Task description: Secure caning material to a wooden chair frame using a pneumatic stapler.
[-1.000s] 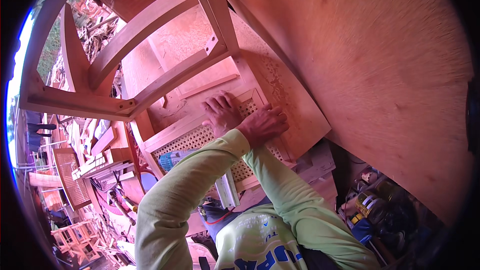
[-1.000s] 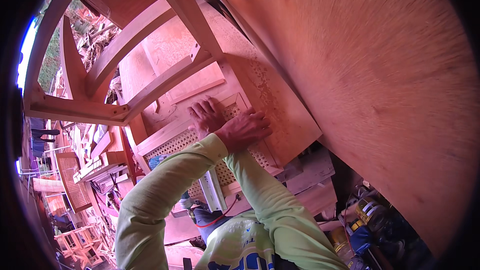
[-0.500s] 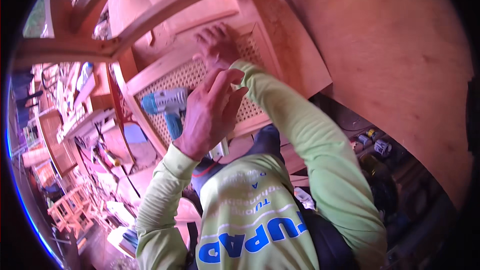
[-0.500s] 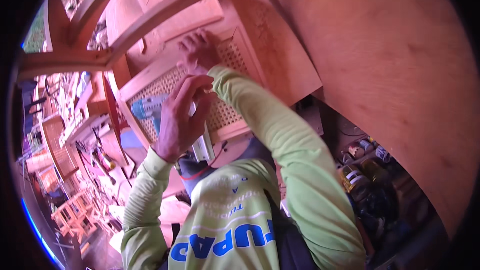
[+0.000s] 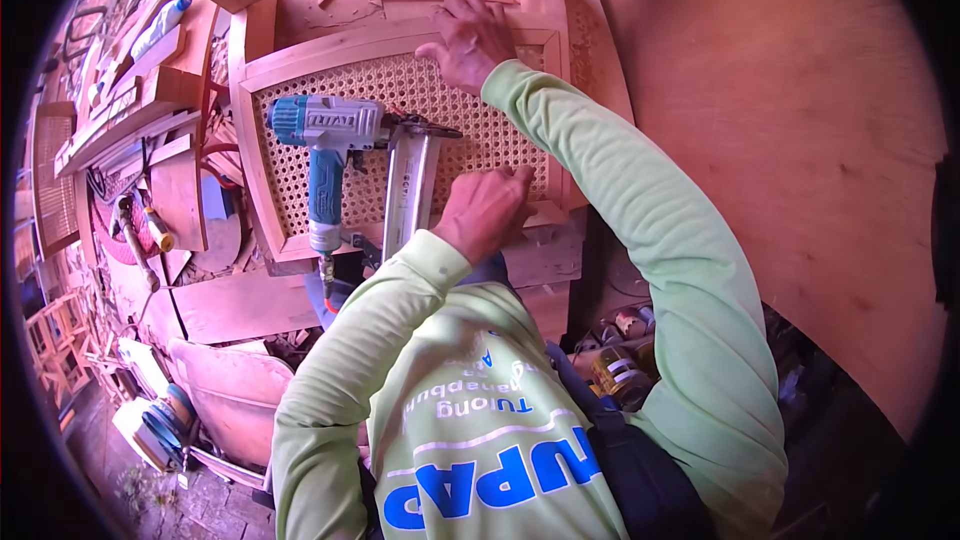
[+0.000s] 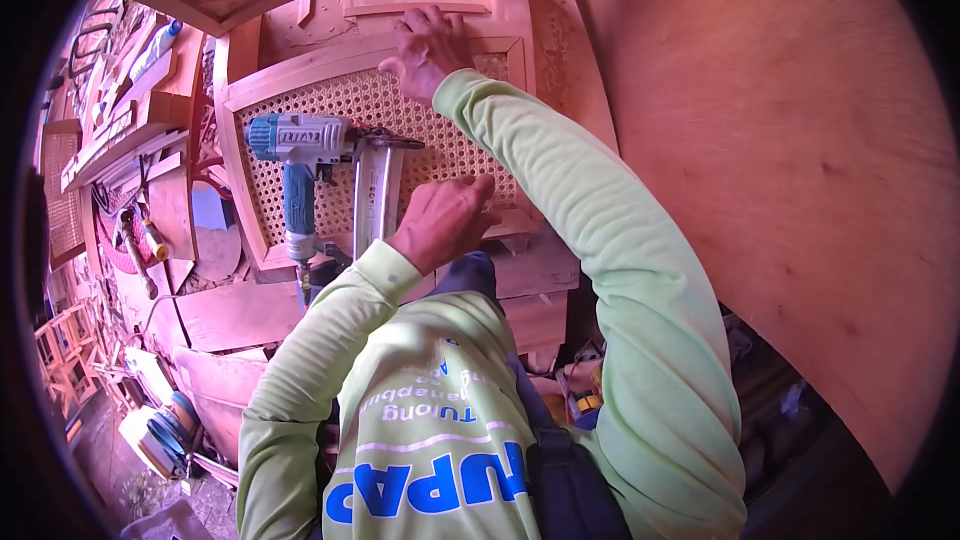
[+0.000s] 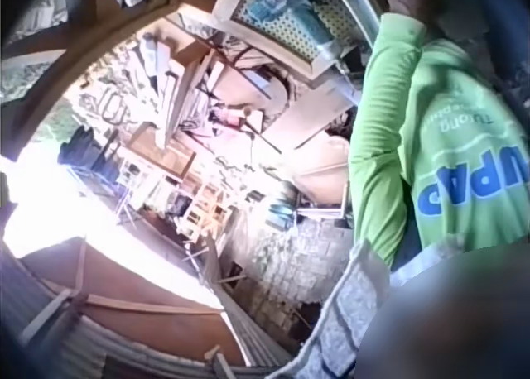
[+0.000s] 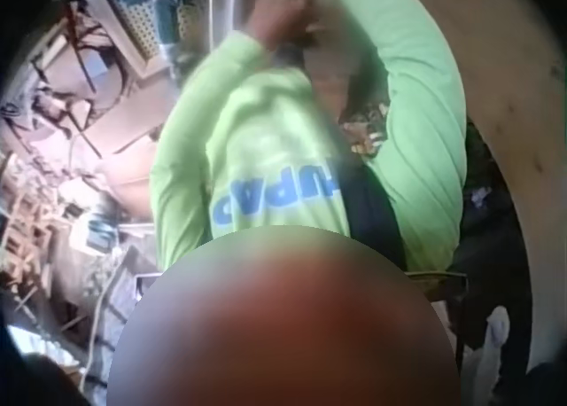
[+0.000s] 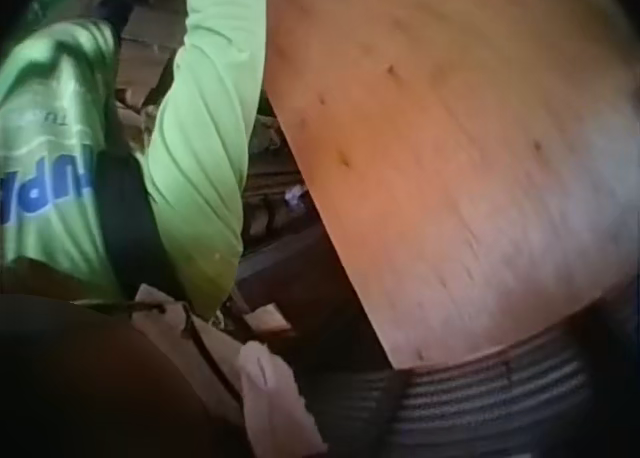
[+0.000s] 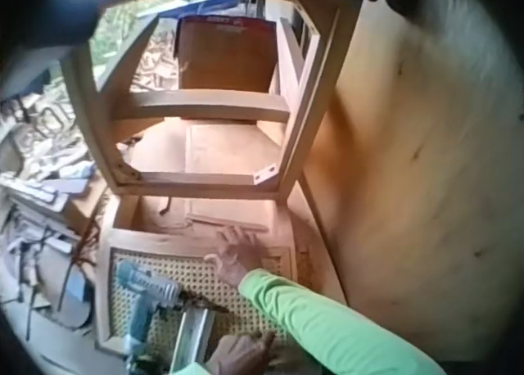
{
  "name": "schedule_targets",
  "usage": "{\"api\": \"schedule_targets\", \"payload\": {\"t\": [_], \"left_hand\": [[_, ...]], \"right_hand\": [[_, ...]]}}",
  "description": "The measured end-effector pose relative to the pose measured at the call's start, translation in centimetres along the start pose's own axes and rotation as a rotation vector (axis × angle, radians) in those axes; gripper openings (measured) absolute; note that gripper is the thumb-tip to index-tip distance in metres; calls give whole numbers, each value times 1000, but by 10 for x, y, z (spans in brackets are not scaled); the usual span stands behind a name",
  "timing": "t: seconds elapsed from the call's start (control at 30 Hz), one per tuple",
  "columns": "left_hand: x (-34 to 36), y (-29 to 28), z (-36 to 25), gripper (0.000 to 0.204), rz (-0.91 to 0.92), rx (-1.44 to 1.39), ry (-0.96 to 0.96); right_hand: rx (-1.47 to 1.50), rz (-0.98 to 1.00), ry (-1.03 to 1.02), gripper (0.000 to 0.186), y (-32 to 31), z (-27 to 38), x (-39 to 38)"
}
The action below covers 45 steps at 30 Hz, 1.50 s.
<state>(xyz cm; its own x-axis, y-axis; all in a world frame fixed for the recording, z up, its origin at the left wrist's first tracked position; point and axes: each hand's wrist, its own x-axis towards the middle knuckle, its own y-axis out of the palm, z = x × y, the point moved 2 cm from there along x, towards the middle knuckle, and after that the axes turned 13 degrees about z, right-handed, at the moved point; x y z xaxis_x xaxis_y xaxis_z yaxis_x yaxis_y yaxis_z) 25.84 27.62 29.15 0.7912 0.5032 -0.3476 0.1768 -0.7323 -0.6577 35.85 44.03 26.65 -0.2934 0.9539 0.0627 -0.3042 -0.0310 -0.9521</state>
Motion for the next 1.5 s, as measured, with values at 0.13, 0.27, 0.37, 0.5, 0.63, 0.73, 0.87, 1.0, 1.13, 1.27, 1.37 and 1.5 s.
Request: {"api": "schedule_targets", "payload": {"t": [0.13,0.27,0.37,0.5,0.63,0.73,0.87,1.0,1.13,1.27,1.37,1.5], "left_hand": [[9,24,-13,31,-107,83,30],[11,39,-12,31,-226,140,-65],[11,38,-11,39,-153,149,-146],[4,34,-2,30,-151,97,-21],[7,44,-5,26,-209,115,18],[9,46,-9,24,-212,150,1],[-2,41,-2,23,-242,162,-39],[2,40,-7,20,-288,184,70],[3,39,-11,17,-253,231,66],[2,41,-10,16,-248,253,65],[2,41,-11,16,-250,275,69],[4,40,-12,17,-211,276,47]], "right_hand": [[11,50,26,58,2,-2,2],[0,3,19,57,3,-5,3],[15,-32,16,57,5,-4,0],[57,-9,10,61,5,-6,0],[107,-18,5,64,10,-15,-5],[35,-342,-35,65,3,-22,-18],[255,-579,205,66,-42,-26,-73],[153,-327,461,70,-29,-38,-172],[157,-281,357,81,8,-37,-196],[234,-210,336,77,23,-40,-191],[254,-222,312,75,23,-40,-190],[268,-231,288,75,25,-43,-192]]}}
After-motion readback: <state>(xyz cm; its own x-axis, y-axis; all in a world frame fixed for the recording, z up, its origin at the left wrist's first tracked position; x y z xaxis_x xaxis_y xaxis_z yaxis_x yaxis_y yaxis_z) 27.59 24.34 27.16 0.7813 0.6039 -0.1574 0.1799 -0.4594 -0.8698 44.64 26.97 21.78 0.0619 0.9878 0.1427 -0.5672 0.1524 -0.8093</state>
